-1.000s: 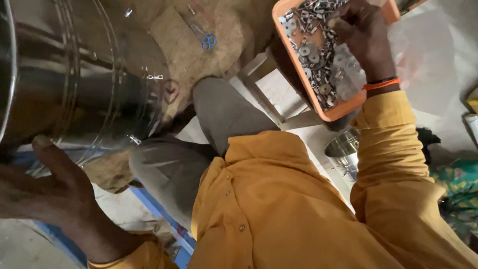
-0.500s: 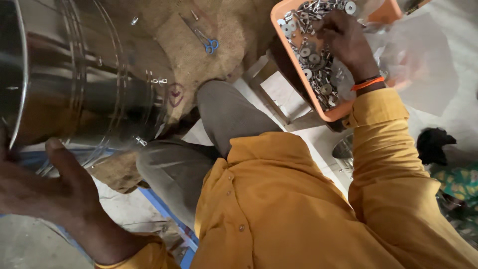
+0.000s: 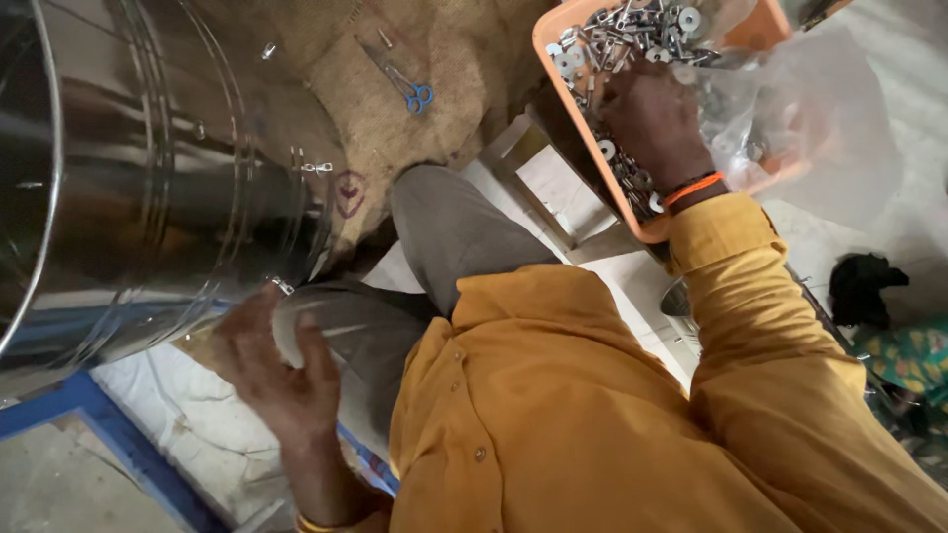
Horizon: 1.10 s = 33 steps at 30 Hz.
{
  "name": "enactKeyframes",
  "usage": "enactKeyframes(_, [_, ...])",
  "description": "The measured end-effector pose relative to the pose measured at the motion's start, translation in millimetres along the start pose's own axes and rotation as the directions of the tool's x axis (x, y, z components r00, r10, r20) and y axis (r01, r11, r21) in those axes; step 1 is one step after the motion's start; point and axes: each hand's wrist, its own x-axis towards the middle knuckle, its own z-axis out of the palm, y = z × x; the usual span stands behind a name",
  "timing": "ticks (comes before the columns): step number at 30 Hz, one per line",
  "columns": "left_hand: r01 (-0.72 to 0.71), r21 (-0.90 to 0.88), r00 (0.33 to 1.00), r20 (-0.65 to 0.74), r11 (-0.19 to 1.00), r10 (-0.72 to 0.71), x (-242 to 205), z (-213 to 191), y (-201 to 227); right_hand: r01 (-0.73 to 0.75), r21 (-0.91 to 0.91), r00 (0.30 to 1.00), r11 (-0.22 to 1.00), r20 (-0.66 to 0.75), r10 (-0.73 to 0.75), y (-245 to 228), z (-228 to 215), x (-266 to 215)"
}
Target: The person sits on the floor and repeatedly picks small metal fasteners from a plastic bin, then inserts them into pre-drilled holes on the side of a large stainless steel container. The person secures each fastener by hand and continues the process around the container's circumference.
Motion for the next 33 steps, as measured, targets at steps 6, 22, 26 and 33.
enactKeyframes(6, [0.103, 0.003, 0.981, 0.168, 0.995, -0.102, -0.9, 5.3, 19.7, 0.027, 0.055, 1.000, 0.998, -0.002, -0.027, 14.4, 2.4, 6.4])
enactKeyframes(22, [0.648, -0.621, 0.759, 0.572, 0.440, -0.312, -5.3, 82.6, 59.1, 0.003, 0.909, 0.713, 0.417, 0.290, -0.638, -151.6, -42.7, -53.7])
enactKeyframes(26, [0.730, -0.536, 0.683, 0.592, 0.425, -0.427, -10.4, 71.7, 48.8, -0.161, 0.869, 0.689, 0.467, 0.438, -0.577, -191.8, -47.1, -67.1])
enactKeyframes(33, [0.727, -0.580, 0.686, 0.619, 0.367, -0.382, -13.1, 62.4, 41.8, -0.159, 0.936, 0.767, 0.313, 0.317, -0.558, -205.4, -33.6, -73.6])
